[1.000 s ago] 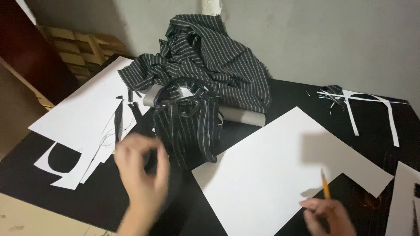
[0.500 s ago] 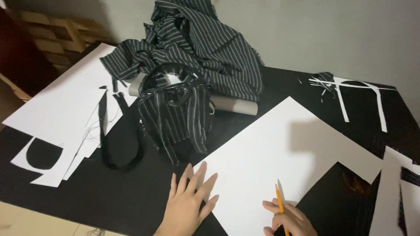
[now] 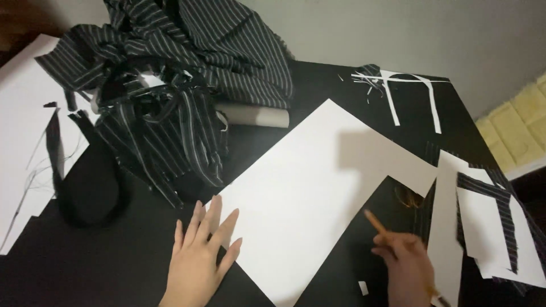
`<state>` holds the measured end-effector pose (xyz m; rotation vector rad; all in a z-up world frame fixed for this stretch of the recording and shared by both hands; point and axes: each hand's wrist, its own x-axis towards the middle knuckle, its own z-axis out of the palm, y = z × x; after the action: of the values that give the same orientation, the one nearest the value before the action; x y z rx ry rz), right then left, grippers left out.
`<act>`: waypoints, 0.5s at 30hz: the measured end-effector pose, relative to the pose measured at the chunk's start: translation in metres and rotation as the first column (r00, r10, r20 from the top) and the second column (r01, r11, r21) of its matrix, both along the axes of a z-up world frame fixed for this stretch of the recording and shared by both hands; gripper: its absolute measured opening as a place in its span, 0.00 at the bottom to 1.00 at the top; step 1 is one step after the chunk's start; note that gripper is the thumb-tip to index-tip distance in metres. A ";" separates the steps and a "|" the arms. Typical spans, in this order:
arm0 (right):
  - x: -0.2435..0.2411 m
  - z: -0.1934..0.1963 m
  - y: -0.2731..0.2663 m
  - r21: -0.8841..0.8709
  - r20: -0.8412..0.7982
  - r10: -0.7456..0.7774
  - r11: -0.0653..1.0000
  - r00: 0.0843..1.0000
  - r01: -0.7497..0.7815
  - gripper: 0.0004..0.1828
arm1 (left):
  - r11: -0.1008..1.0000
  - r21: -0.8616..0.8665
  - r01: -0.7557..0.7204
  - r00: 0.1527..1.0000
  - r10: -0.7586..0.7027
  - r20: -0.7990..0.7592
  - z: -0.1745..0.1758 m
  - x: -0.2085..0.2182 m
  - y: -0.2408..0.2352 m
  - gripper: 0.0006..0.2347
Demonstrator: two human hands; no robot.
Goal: Tracing a pattern onto a white sheet of paper using a pencil and organizing materials on a cutting table.
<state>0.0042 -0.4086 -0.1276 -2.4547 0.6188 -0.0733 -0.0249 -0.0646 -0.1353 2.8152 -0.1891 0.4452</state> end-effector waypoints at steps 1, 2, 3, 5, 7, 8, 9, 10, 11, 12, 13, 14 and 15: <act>-0.011 0.016 0.022 0.364 0.134 -0.133 0.928 0.982 0.076 0.07 | 1.000 0.004 -0.008 1.000 0.008 -0.013 0.002 -0.001 -0.002 0.23; -0.020 0.032 0.046 0.691 0.208 -0.296 0.719 0.932 0.074 0.12 | 1.000 0.013 -0.023 1.000 0.024 -0.020 0.006 -0.001 0.000 0.25; -0.017 0.000 0.021 0.698 0.210 -0.285 0.714 0.935 0.061 0.12 | 0.999 0.022 -0.037 0.999 0.037 -0.015 0.005 -0.003 -0.003 0.25; -0.006 -0.070 -0.025 0.488 0.782 0.387 0.106 0.488 -0.866 0.33 | 0.995 -0.094 0.041 0.998 -0.037 0.048 0.003 -0.008 -0.006 0.18; -0.013 -0.074 -0.008 0.545 0.787 0.318 0.047 0.529 -0.837 0.25 | 0.993 -0.098 0.065 0.998 -0.063 0.022 0.012 -0.017 -0.010 0.20; -0.019 -0.075 -0.002 0.597 0.775 0.253 0.009 0.579 -0.802 0.18 | 0.987 -0.121 0.107 0.994 -0.109 -0.004 0.016 -0.021 -0.015 0.23; -0.005 -0.104 -0.016 0.595 0.779 0.251 -0.008 0.575 -0.803 0.18 | 0.989 -0.109 0.095 0.995 -0.096 -0.004 0.020 -0.022 -0.016 0.23; 0.009 -0.133 -0.030 0.624 0.682 0.464 0.034 0.565 -0.781 0.16 | 0.984 -0.144 0.103 0.993 -0.110 -0.044 0.023 -0.022 -0.017 0.21; 0.023 -0.162 -0.044 0.639 0.547 0.651 0.082 0.526 -0.765 0.17 | 0.978 -0.180 0.109 0.989 -0.125 -0.083 0.025 -0.022 -0.018 0.18; 0.024 -0.160 -0.040 0.635 0.553 0.650 0.074 0.520 -0.769 0.17 | 0.979 -0.174 0.105 0.990 -0.120 -0.079 0.023 -0.022 -0.019 0.18; 0.025 -0.158 -0.037 0.614 0.571 0.646 0.074 0.507 -0.786 0.15 | 0.978 -0.182 0.099 0.991 -0.114 -0.076 0.022 -0.021 -0.019 0.18; 0.025 -0.155 -0.035 0.592 0.587 0.642 0.075 0.494 -0.802 0.15 | 0.977 -0.192 0.093 0.991 -0.109 -0.072 0.020 -0.020 -0.019 0.18; 0.026 -0.158 -0.039 0.589 0.590 0.643 0.071 0.488 -0.805 0.15 | 0.978 -0.190 0.089 0.992 -0.104 -0.068 0.028 -0.021 -0.019 0.18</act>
<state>0.0306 -0.4473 -0.2852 -1.4491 -0.6837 0.3527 -0.0464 -0.0837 -0.1075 2.6210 -0.2531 0.3131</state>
